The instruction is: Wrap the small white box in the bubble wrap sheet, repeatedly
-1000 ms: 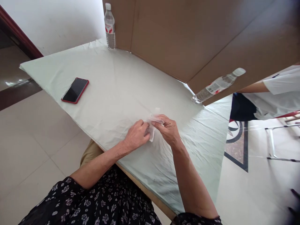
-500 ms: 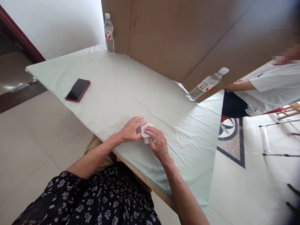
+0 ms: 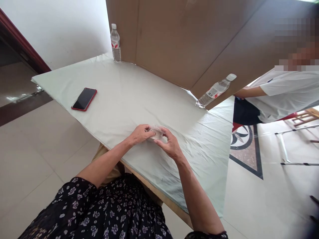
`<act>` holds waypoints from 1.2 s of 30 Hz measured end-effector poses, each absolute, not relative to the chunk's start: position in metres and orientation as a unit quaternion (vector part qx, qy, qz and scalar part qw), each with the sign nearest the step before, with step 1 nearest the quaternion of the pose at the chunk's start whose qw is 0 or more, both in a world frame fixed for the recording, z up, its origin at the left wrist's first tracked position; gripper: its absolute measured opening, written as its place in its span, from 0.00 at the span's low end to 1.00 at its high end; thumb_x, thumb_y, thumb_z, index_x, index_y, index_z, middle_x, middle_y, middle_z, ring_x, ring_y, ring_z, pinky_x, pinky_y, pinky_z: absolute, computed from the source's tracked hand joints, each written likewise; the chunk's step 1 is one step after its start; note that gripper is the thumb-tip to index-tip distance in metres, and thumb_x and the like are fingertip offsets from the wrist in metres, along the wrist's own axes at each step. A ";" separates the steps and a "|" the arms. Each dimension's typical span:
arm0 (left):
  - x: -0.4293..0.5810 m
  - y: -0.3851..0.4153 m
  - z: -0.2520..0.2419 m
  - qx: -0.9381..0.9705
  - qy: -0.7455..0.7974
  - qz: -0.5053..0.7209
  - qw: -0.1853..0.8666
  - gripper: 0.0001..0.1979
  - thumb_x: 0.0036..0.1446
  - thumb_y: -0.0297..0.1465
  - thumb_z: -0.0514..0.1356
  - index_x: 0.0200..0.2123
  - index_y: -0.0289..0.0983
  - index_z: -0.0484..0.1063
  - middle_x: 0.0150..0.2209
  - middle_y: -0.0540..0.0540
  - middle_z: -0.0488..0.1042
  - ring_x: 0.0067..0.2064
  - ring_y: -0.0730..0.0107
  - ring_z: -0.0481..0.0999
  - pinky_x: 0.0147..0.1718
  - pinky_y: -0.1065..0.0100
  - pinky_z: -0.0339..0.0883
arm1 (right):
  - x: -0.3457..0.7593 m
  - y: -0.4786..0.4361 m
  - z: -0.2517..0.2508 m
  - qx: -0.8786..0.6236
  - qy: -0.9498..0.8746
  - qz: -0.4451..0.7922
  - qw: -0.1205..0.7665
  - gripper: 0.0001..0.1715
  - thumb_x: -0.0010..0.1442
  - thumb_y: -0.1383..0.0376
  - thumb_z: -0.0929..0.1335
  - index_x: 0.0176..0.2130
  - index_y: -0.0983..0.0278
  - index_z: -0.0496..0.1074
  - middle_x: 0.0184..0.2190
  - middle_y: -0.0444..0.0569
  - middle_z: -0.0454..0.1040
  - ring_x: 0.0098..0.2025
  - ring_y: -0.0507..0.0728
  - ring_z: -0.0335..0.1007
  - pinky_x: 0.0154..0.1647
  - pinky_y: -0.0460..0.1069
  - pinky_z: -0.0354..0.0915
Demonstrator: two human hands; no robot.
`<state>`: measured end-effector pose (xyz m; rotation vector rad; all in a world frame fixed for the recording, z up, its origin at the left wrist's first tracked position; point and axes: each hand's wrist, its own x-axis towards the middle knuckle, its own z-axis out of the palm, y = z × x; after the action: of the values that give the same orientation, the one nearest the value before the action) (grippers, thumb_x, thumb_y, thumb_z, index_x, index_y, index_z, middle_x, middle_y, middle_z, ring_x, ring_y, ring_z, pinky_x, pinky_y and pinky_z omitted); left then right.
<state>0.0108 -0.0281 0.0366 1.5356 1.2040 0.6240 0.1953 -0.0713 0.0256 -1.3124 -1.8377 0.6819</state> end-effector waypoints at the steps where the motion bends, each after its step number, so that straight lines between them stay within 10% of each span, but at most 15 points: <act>1: 0.010 -0.026 0.039 0.622 0.519 0.229 0.540 0.12 0.55 0.38 0.57 0.34 0.35 0.74 0.25 0.51 0.71 0.23 0.73 0.68 0.23 0.71 0.64 | 0.195 -0.068 0.025 -0.527 -0.709 0.287 0.371 0.31 0.54 0.57 0.73 0.56 0.59 0.70 0.53 0.53 0.77 0.49 0.61 0.74 0.50 0.57 0.71; 7: 0.002 -0.020 0.044 0.707 0.504 0.211 0.448 0.20 0.57 0.45 0.55 0.22 0.36 0.67 0.22 0.50 0.67 0.27 0.71 0.68 0.26 0.70 0.60 | 0.188 -0.053 0.013 -0.547 -0.604 0.433 0.385 0.35 0.51 0.52 0.75 0.55 0.64 0.71 0.38 0.48 0.79 0.35 0.57 0.73 0.38 0.52 0.70; 15: 0.000 -0.016 0.027 0.550 0.376 0.327 0.670 0.26 0.47 0.29 0.62 0.52 0.33 0.72 0.45 0.43 0.78 0.46 0.63 0.76 0.43 0.67 0.69 | 0.196 -0.034 0.024 -0.487 -0.565 0.547 0.381 0.27 0.55 0.49 0.72 0.49 0.62 0.77 0.42 0.48 0.80 0.44 0.60 0.75 0.46 0.53 0.68; 22: -0.001 -0.015 0.021 0.518 0.367 0.330 0.699 0.26 0.47 0.27 0.62 0.52 0.33 0.72 0.44 0.43 0.78 0.44 0.64 0.77 0.43 0.67 0.69 | 0.182 0.000 0.021 -0.526 -0.503 0.520 0.447 0.17 0.49 0.51 0.74 0.31 0.62 0.76 0.26 0.43 0.76 0.29 0.53 0.69 0.35 0.49 0.65; 36: -0.001 -0.012 0.017 0.568 0.406 0.336 0.632 0.16 0.54 0.37 0.62 0.43 0.33 0.75 0.35 0.46 0.78 0.37 0.69 0.74 0.38 0.69 0.65 | 0.180 -0.028 0.032 -0.563 -0.695 0.194 0.404 0.09 0.59 0.59 0.69 0.29 0.60 0.76 0.29 0.45 0.80 0.35 0.57 0.74 0.46 0.53 0.63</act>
<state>-0.0008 -0.0121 0.0165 1.3000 0.9298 0.7691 0.1799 -0.0277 0.0325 -1.4206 -1.7544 0.4888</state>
